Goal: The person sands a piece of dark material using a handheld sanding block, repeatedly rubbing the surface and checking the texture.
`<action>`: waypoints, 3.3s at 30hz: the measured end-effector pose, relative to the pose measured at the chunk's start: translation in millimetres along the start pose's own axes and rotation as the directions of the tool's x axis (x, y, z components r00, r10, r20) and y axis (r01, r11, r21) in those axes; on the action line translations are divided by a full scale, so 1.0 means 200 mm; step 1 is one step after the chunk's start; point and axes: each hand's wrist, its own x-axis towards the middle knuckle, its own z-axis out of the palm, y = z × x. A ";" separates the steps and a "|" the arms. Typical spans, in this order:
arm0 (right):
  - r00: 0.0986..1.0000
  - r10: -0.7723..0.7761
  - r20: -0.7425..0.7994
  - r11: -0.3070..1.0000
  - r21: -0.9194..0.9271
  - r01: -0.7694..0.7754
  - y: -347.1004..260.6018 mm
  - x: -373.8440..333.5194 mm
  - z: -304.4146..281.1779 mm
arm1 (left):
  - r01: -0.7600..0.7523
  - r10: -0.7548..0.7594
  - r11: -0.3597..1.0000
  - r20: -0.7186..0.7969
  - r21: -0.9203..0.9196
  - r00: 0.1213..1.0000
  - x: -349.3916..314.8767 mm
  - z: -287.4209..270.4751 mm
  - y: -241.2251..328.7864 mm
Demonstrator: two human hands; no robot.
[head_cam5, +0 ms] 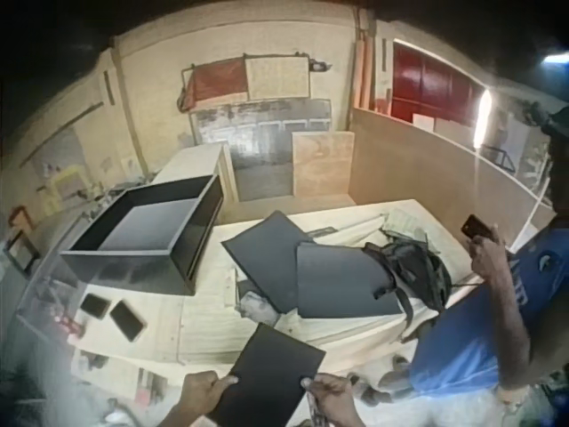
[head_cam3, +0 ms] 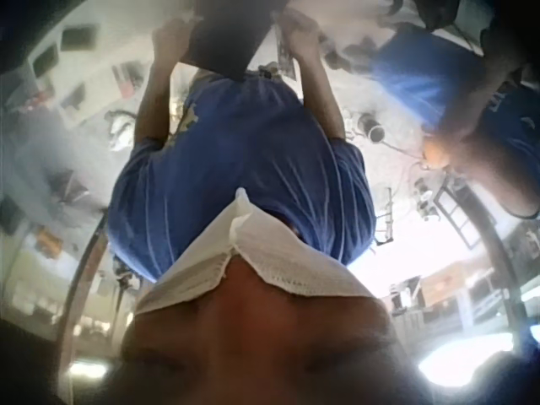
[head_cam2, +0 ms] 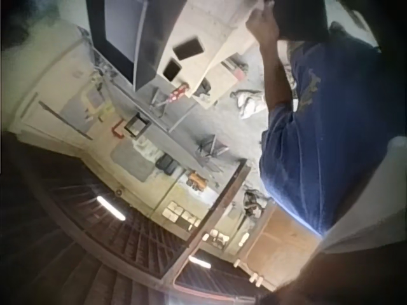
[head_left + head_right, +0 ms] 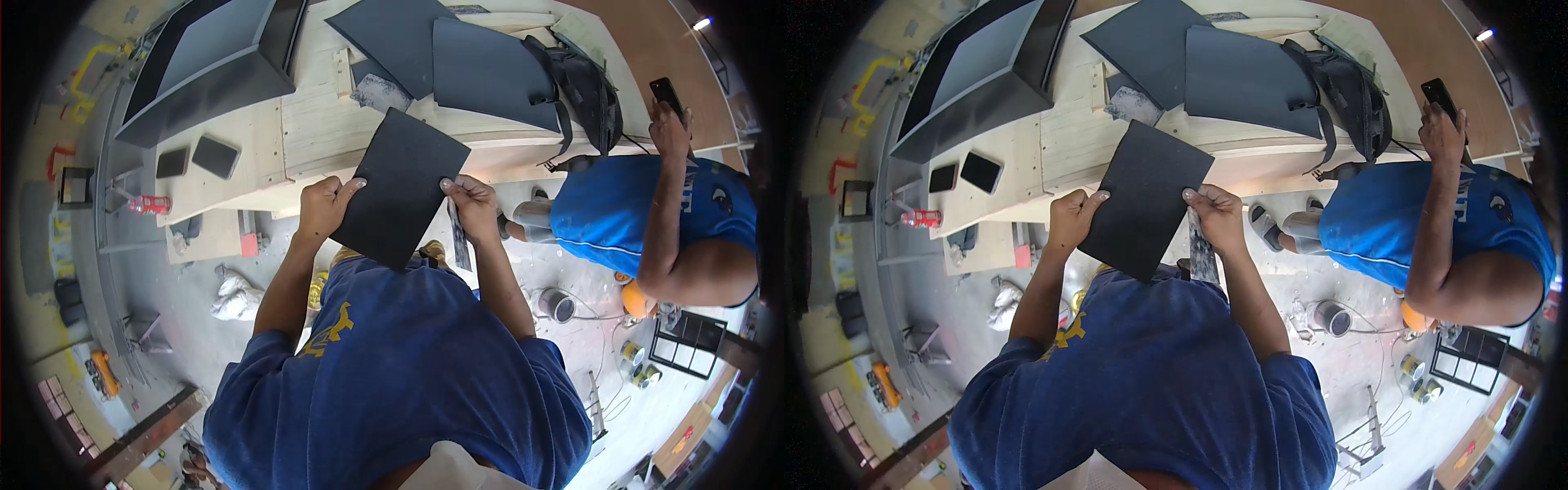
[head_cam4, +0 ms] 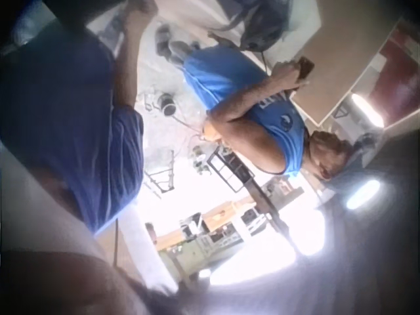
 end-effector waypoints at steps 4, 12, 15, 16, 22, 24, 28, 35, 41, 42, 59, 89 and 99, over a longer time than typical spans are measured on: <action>0.995 0.048 -0.088 0.984 -0.169 -0.063 0.03 0.00 0.15 | -0.107 0.107 0.994 0.070 0.000 0.992 0.13 -0.05 -0.16; 0.920 0.389 0.042 0.876 0.292 -0.383 0.06 -0.10 0.31 | -0.136 0.116 0.986 0.183 0.096 0.976 0.59 -0.08 -0.38; 0.951 0.293 -0.100 0.956 0.048 -0.289 -0.04 -0.20 0.40 | -0.080 0.006 0.978 0.354 0.193 0.935 0.60 -0.09 -0.41; 0.983 0.126 -0.134 0.992 0.042 -0.121 -0.01 -0.21 0.42 | -0.330 0.274 0.926 0.272 0.186 0.923 0.59 -0.12 -0.40; 0.812 -0.337 -0.477 0.851 -0.523 0.046 -0.14 -0.05 0.59 | -0.723 0.660 0.688 0.353 0.072 0.663 0.70 0.04 -0.47; 0.790 -0.488 -0.372 0.492 -0.864 -0.103 -0.12 0.10 0.64 | -0.722 0.606 0.656 0.416 0.221 0.678 0.70 0.10 -0.49; 0.799 -0.599 -0.052 0.184 -0.980 0.074 0.01 0.29 0.73 | -0.690 0.588 0.704 0.405 0.170 0.700 0.73 0.05 -0.48; 0.613 -0.758 -0.223 0.449 -0.860 0.243 0.13 0.38 0.82 | -0.640 0.561 0.767 0.438 0.044 0.702 0.79 0.02 -0.48; 0.811 -0.565 -0.153 0.388 -0.916 0.097 0.14 0.29 0.88 | -0.654 0.580 0.742 0.351 0.146 0.736 0.83 0.03 -0.57; 0.787 -0.599 -0.147 0.367 -0.924 0.107 0.20 0.23 0.88 | -0.659 0.590 0.741 0.344 0.131 0.731 0.84 0.03 -0.58; 0.665 -0.641 -0.384 0.303 -0.922 -0.240 0.19 0.49 0.92 | -0.663 0.562 0.740 0.435 0.115 0.703 0.84 0.03 -0.52; 0.739 -0.450 -0.500 0.414 -0.851 -0.323 0.33 0.16 1.21 | -0.846 0.702 0.516 0.500 0.134 0.507 0.92 0.12 -0.61; 0.736 -0.452 -0.504 0.467 -0.837 -0.287 0.27 0.16 1.15 | -0.825 0.637 0.540 0.559 0.169 0.531 0.89 0.03 -0.49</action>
